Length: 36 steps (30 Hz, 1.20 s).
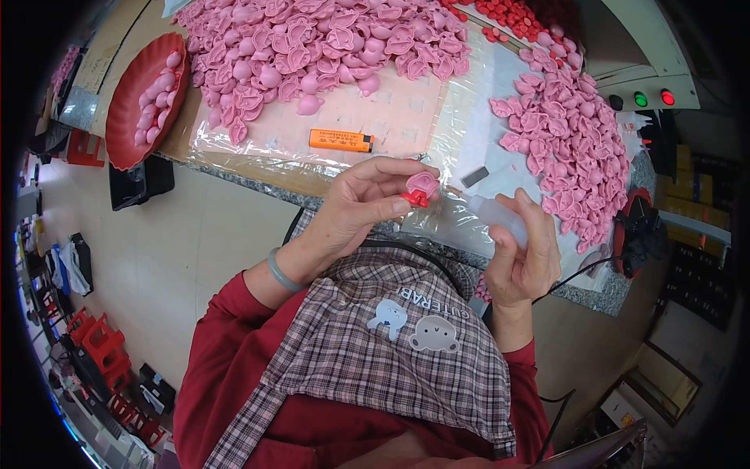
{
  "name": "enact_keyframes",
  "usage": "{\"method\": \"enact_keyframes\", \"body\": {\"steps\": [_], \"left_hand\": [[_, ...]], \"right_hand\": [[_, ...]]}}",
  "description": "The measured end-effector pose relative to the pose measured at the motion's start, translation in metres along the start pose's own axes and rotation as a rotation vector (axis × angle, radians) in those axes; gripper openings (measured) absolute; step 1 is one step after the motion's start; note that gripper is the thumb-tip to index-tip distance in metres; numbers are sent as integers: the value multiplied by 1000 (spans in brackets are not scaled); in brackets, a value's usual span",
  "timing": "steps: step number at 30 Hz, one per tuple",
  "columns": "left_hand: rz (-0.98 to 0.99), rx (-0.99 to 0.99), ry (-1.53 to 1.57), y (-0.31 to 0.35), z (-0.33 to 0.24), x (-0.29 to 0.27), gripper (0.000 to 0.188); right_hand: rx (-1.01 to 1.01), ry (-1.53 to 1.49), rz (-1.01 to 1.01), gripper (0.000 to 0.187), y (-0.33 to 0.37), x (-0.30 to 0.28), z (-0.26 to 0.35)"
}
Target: Assembling artificial flowers by gluing pink petals onto red centers at a factory workbench.
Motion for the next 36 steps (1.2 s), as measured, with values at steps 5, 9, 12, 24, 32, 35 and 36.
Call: {"method": "enact_keyframes", "body": {"steps": [5, 9, 12, 24, 32, 35, 36], "left_hand": [[-21, -3, 72, -1, -1, 0, 41], [-27, -3, 58, -1, 0, -1, 42], [-28, 1, 35, -1, 1, -2, 43], [-28, 3, 28, -1, 1, -4, 41], [-41, 0, 39, -1, 1, -4, 42], [-35, -2, 100, -2, 1, -5, 41], [-38, -4, 111, -2, 1, -5, 41]], "right_hand": [[24, -14, -31, 38, 2, -2, -2], [30, -26, -38, 37, 2, -3, -3], [28, -9, -21, 37, 1, -1, -2], [18, 0, 7, 38, 0, 2, -1], [17, -24, -6, 39, -1, 1, -5], [44, -67, -39, 40, 4, -2, -10], [79, -106, -52, 40, 5, -3, -13]]}}
Point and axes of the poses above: each hand's wrist, its own y-axis away from the middle knuckle, its own x-axis out of the palm, z = x × y, the point moved 7 cm from there along -y, towards the middle knuckle, and after that the axes turned 8 degrees about x, right-handed, at the moved point
